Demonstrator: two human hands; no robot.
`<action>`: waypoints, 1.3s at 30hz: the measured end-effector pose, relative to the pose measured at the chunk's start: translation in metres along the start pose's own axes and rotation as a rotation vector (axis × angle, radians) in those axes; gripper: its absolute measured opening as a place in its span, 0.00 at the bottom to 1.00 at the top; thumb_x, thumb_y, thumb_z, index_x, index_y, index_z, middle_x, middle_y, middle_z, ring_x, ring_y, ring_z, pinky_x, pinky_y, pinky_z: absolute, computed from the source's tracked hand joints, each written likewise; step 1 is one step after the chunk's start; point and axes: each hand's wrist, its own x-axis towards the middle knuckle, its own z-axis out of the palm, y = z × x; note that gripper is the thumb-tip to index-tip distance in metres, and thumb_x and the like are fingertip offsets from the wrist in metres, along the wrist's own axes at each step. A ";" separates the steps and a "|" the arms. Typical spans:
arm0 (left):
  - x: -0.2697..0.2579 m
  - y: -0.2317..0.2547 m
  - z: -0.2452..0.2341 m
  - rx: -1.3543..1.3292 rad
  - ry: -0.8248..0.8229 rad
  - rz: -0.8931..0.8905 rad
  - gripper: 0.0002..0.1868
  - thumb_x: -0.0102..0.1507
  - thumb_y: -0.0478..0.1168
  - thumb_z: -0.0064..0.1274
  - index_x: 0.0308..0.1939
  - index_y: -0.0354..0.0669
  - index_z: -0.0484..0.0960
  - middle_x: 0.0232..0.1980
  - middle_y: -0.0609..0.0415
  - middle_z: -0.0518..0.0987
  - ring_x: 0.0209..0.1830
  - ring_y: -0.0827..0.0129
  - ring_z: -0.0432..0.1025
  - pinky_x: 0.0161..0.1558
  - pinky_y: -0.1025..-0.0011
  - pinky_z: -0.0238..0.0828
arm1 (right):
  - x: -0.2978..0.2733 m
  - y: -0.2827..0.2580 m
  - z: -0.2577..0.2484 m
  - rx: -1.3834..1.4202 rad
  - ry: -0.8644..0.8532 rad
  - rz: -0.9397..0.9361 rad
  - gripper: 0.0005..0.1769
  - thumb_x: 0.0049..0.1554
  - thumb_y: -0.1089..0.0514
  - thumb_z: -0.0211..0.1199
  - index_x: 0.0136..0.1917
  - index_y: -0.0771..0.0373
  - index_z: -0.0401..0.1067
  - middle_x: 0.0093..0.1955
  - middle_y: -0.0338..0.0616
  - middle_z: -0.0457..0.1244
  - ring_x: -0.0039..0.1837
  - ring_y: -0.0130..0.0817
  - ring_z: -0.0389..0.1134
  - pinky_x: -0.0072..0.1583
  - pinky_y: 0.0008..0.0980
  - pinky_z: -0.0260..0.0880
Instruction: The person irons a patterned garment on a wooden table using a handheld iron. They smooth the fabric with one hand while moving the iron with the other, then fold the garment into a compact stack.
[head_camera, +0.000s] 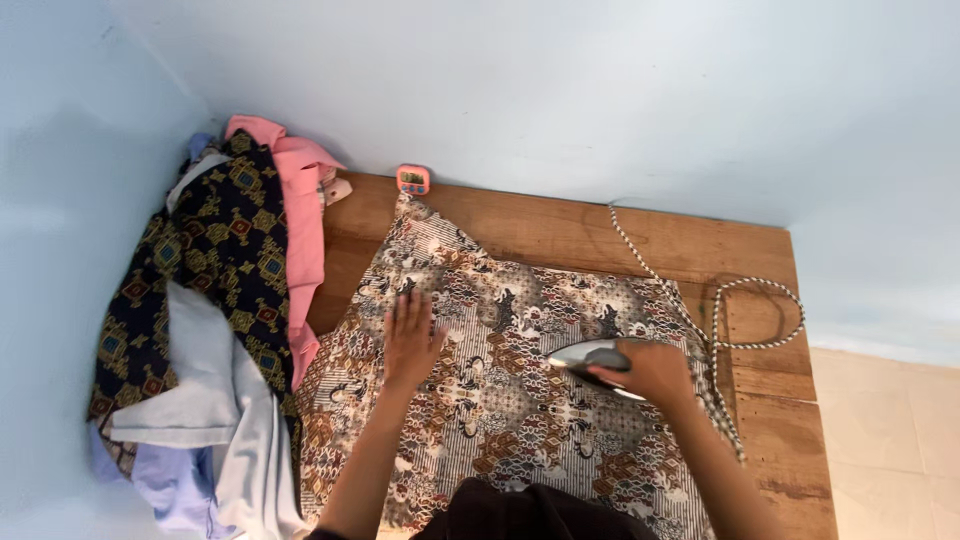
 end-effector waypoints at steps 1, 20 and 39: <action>-0.014 -0.014 -0.002 0.017 0.041 -0.043 0.39 0.73 0.62 0.25 0.81 0.44 0.45 0.85 0.47 0.42 0.84 0.53 0.36 0.78 0.49 0.28 | -0.002 0.003 -0.007 -0.017 0.058 -0.004 0.37 0.45 0.17 0.58 0.47 0.49 0.79 0.34 0.38 0.72 0.32 0.34 0.73 0.34 0.34 0.72; -0.047 -0.086 -0.038 0.039 0.341 -0.161 0.25 0.69 0.45 0.41 0.72 0.64 0.70 0.79 0.50 0.61 0.79 0.49 0.52 0.77 0.44 0.37 | 0.136 -0.203 0.028 0.088 0.027 -0.156 0.29 0.66 0.33 0.51 0.52 0.60 0.74 0.41 0.46 0.71 0.37 0.33 0.73 0.37 0.31 0.72; -0.048 -0.080 -0.043 -0.024 0.358 -0.206 0.26 0.67 0.42 0.43 0.71 0.64 0.71 0.77 0.51 0.63 0.79 0.51 0.54 0.77 0.45 0.41 | 0.157 -0.195 0.034 -0.037 0.069 -0.540 0.30 0.60 0.31 0.52 0.54 0.58 0.74 0.35 0.48 0.69 0.28 0.35 0.68 0.28 0.32 0.67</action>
